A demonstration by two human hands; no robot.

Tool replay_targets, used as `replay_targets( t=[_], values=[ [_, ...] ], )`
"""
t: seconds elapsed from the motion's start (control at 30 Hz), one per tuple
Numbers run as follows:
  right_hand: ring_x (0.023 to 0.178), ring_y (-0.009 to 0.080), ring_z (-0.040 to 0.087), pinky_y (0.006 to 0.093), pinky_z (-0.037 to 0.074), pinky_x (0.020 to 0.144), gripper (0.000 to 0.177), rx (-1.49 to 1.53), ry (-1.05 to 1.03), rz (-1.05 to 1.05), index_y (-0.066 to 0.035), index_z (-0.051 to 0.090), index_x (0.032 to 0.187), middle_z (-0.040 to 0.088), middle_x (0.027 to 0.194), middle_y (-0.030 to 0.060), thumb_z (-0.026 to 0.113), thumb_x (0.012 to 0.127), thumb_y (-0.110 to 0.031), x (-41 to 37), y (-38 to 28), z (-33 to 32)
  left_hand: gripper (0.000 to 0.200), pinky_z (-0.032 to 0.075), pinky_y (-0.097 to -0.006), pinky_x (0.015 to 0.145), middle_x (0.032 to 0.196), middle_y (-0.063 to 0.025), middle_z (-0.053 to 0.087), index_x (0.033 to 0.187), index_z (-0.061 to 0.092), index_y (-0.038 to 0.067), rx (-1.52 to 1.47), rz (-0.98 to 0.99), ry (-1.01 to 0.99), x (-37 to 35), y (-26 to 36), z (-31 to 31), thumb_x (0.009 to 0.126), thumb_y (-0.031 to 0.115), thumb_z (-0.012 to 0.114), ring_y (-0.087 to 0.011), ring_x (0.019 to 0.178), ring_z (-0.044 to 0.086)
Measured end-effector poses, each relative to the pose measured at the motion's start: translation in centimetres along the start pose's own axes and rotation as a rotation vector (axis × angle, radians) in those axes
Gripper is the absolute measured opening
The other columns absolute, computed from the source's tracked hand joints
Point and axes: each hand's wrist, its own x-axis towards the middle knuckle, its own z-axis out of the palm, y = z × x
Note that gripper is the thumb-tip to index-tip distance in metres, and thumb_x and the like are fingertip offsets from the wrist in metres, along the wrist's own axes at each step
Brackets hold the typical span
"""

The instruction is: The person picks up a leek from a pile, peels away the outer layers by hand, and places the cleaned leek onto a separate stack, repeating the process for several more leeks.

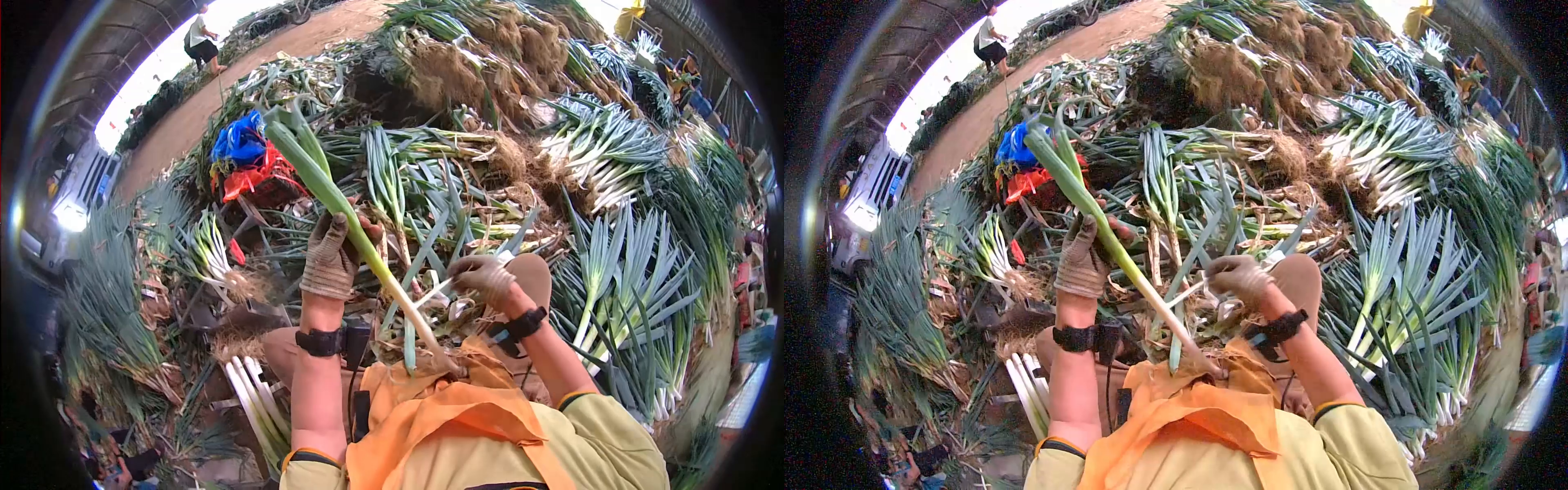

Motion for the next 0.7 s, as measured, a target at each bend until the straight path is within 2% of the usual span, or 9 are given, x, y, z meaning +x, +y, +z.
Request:
replay_targets(
  t=[0.07, 0.2, 0.3, 0.33, 0.4, 0.47, 0.53, 0.63, 0.7],
  values=[
    [0.065, 0.0098, 0.056, 0.0225, 0.047, 0.061, 0.017, -0.1, 0.227, 0.005, 0.0, 0.064, 0.083, 0.061, 0.075, 0.0041, 0.058, 0.068, -0.001, 1.4, 4.1, -3.4, 0.033, 0.046, -0.0419, 0.074, 0.078, -0.0084, 0.055, 0.107, 0.048, 0.003, -0.03, 0.002, -0.007, 0.0, -0.4, -0.6, 0.08, 0.018, 0.059, -0.0221, 0.073, 0.055],
    [0.074, 0.0088, 0.055, 0.022, 0.045, 0.068, 0.03, -0.416, 0.181, -0.295, -0.005, 0.061, 0.101, 0.063, 0.083, 0.0012, 0.056, 0.071, -0.001, 1.1, 3.9, -2.8, 0.031, 0.044, -0.0396, 0.07, 0.079, -0.0071, 0.054, 0.108, 0.047, 0.007, -0.079, -0.034, 0.038, -0.2, -1.0, 0.3, 0.082, 0.02, 0.057, -0.0205, 0.071, 0.053],
    [0.073, 0.0054, 0.05, 0.0209, 0.044, 0.066, 0.057, -0.318, -0.21, -0.305, -0.011, 0.038, 0.128, 0.059, 0.097, 0.0014, 0.058, 0.075, -0.003, -1.6, -2.1, 1.5, 0.022, 0.047, -0.036, 0.063, 0.074, -0.0081, 0.054, 0.101, 0.049, 0.006, -0.14, -0.071, 0.041, -0.4, -1.9, 1.4, 0.083, 0.017, 0.055, -0.0207, 0.064, 0.053],
    [0.09, 0.012, 0.052, 0.0248, 0.044, 0.077, 0.06, -0.111, -0.353, -0.32, -0.01, 0.033, 0.13, 0.052, 0.111, 0.0088, 0.061, 0.076, -0.012, -2.2, -3.0, 2.7, 0.022, 0.047, -0.0353, 0.062, 0.074, -0.008, 0.054, 0.101, 0.049, 0.006, -0.137, -0.082, 0.018, -0.5, -2.2, 1.5, 0.083, 0.017, 0.055, -0.0207, 0.064, 0.053],
    [0.085, 0.0123, 0.055, 0.0257, 0.046, 0.074, 0.046, -0.419, -0.466, -0.572, -0.007, 0.046, 0.119, 0.058, 0.097, 0.0068, 0.062, 0.077, -0.016, -1.2, -1.2, 4.7, 0.023, 0.046, -0.0332, 0.059, 0.073, -0.0068, 0.054, 0.101, 0.049, 0.006, -0.076, -0.087, 0.05, -0.8, -1.9, 1.5, 0.084, 0.02, 0.054, -0.0176, 0.062, 0.053],
    [0.073, 0.0114, 0.055, 0.0259, 0.047, 0.067, 0.027, -0.55, -0.692, -0.112, -0.003, 0.056, 0.1, 0.061, 0.081, 0.0028, 0.062, 0.077, -0.016, -1.0, -0.8, 5.2, 0.024, 0.045, -0.0318, 0.057, 0.072, -0.0049, 0.053, 0.101, 0.048, 0.006, -0.056, -0.027, 0.08, 0.0, -0.4, 0.6, 0.085, 0.024, 0.052, -0.0137, 0.059, 0.051],
    [0.06, 0.0103, 0.052, 0.0277, 0.045, 0.058, 0.013, -0.404, -0.69, -0.115, -0.003, 0.06, 0.083, 0.059, 0.066, 0.0009, 0.062, 0.077, -0.014, -1.3, 1.0, 5.1, 0.028, 0.044, -0.0276, 0.056, 0.07, -0.0038, 0.052, 0.101, 0.049, 0.004, -0.146, -0.014, 0.12, 1.1, 1.9, -1.0, 0.084, 0.026, 0.053, -0.0113, 0.056, 0.048],
    [0.055, 0.0105, 0.037, 0.027, 0.038, 0.052, 0.012, -0.481, -0.558, -0.573, -0.003, 0.054, 0.074, 0.037, 0.057, 0.0064, 0.06, 0.08, -0.013, -1.6, 4.3, 4.0, 0.03, 0.044, -0.0242, 0.055, 0.072, -0.0049, 0.053, 0.101, 0.052, 0.002, -0.308, -0.047, 0.107, 3.1, 6.3, -6.1, 0.082, 0.026, 0.056, -0.0108, 0.056, 0.048],
    [0.057, 0.0121, 0.039, 0.0258, 0.039, 0.055, 0.009, -0.7, -0.553, -0.649, -0.003, 0.057, 0.077, 0.043, 0.058, 0.0057, 0.061, 0.078, -0.011, -4.9, 2.1, 2.0, 0.031, 0.044, -0.0234, 0.056, 0.073, -0.0046, 0.053, 0.1, 0.053, 0.001, -0.261, 0.037, 0.114, 3.1, 8.9, -7.9, 0.082, 0.026, 0.056, -0.0097, 0.057, 0.048]
  ],
)
